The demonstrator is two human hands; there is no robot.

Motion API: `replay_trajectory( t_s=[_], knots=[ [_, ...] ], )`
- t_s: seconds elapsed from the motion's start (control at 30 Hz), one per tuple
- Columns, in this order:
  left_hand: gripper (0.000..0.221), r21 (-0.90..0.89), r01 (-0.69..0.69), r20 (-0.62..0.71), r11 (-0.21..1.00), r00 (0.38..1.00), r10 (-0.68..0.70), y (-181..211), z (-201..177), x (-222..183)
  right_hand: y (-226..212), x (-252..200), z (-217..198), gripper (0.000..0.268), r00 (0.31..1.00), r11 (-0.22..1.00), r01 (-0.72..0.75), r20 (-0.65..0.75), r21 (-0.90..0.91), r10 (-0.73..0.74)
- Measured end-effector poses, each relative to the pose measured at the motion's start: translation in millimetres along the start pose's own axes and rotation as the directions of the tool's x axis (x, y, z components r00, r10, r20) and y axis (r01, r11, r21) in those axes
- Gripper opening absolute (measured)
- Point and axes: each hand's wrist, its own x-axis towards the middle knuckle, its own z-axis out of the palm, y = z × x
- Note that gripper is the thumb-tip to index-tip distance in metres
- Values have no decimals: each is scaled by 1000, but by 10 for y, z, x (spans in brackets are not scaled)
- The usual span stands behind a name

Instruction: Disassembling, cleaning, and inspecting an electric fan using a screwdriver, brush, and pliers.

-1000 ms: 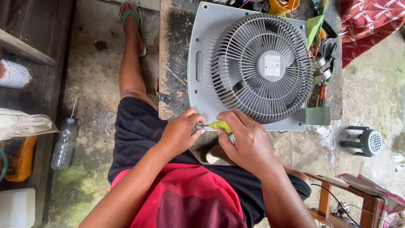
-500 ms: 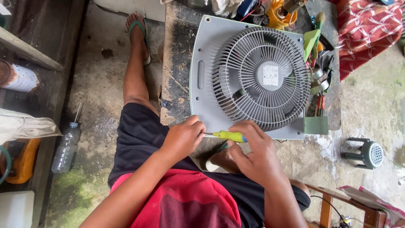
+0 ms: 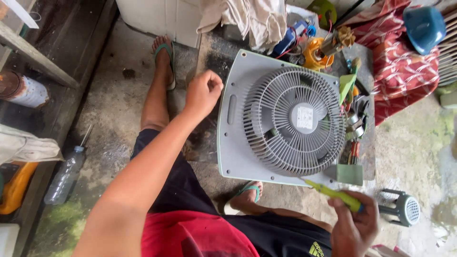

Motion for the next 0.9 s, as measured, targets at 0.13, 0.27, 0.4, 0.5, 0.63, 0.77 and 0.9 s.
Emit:
replay_trajectory(
  t_s=[0.13, 0.27, 0.4, 0.5, 0.63, 0.77, 0.9],
  knots=[
    [7, 157, 256, 5, 954, 966, -260, -218, 281, 683, 174, -108, -188, 24, 988, 983, -148, -66, -112, 141],
    [10, 152, 53, -138, 987, 990, -32, -660, 657, 1049, 677, -45, -556, 28, 978, 965, -207, -64, -160, 199],
    [5, 344, -80, -26, 935, 995, 94, -574, 653, 979, 782, -10, -629, 29, 979, 973, -205, -32, -109, 203],
    [6, 331, -161, -26, 930, 983, 180, -620, 641, 920, 264, 11, -164, 22, 982, 989, -143, -130, -48, 136],
    [10, 350, -233, -8, 907, 968, 252, -811, 703, 933, 289, 206, -128, 20, 985, 996, -90, -146, 17, 91],
    [24, 245, -301, -60, 922, 944, 324, -849, 697, 930, 380, 406, -259, 17, 953, 987, -20, -295, 159, 67],
    [32, 124, -249, -140, 961, 954, 265, -708, 508, 784, 619, 707, -512, 19, 854, 983, 3, -512, 185, 93]
  ],
)
